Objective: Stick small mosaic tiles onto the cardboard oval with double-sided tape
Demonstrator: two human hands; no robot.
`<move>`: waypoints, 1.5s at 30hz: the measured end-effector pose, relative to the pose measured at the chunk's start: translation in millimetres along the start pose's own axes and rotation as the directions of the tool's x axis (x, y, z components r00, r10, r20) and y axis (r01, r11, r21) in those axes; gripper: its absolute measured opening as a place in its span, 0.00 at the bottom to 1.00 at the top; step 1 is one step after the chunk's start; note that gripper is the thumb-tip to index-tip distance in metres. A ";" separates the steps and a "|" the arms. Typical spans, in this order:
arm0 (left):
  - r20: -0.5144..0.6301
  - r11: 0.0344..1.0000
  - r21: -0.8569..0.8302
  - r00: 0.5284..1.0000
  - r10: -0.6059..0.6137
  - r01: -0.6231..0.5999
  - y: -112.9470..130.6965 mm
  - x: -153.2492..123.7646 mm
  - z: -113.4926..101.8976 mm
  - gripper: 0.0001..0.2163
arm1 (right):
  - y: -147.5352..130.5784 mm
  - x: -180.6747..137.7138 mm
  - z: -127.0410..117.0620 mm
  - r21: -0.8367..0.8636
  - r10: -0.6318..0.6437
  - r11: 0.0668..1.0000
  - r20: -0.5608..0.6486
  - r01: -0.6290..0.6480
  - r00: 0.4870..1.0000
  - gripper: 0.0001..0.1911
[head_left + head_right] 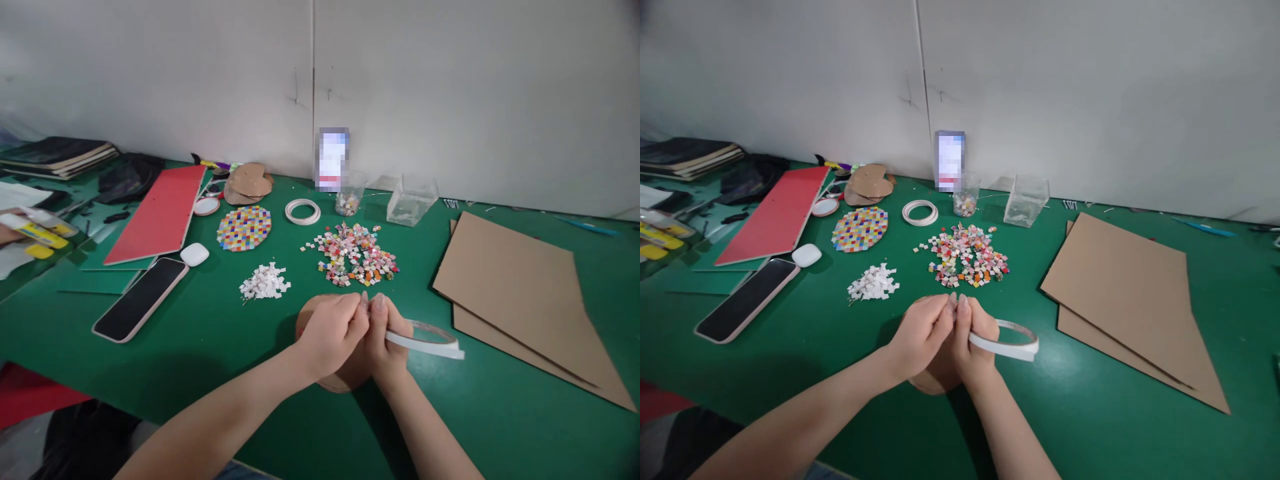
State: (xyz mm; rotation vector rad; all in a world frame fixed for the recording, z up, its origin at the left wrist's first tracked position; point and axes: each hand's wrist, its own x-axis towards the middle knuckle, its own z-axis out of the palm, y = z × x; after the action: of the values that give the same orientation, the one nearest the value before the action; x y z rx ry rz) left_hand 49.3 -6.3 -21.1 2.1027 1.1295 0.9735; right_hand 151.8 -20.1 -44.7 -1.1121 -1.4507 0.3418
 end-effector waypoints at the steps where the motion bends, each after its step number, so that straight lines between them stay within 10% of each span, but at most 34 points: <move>1: 0.016 0.999 -0.035 1.000 -0.013 0.014 0.6 0.6 -1.1 0.14 | -0.5 0.4 -0.1 0.000 0.005 1.000 -0.003 -0.005 1.000 0.16; 15: 0.028 0.998 -0.002 0.997 -0.068 0.068 7.3 1.0 -2.2 0.15 | 6.1 -5.8 4.7 0.141 0.196 0.972 -0.059 -0.186 0.979 0.17; 45: 0.002 0.954 0.294 0.998 0.065 -0.063 1.4 1.3 -5.2 0.11 | 5.6 -4.5 6.0 0.142 0.196 0.968 0.099 -0.209 0.976 0.18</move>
State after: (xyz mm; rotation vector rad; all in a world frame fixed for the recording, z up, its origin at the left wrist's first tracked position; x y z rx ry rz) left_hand 46.3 -5.2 -16.7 2.3856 1.2839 0.8871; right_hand 148.1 -18.5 -53.1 -1.1351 -1.3625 0.6402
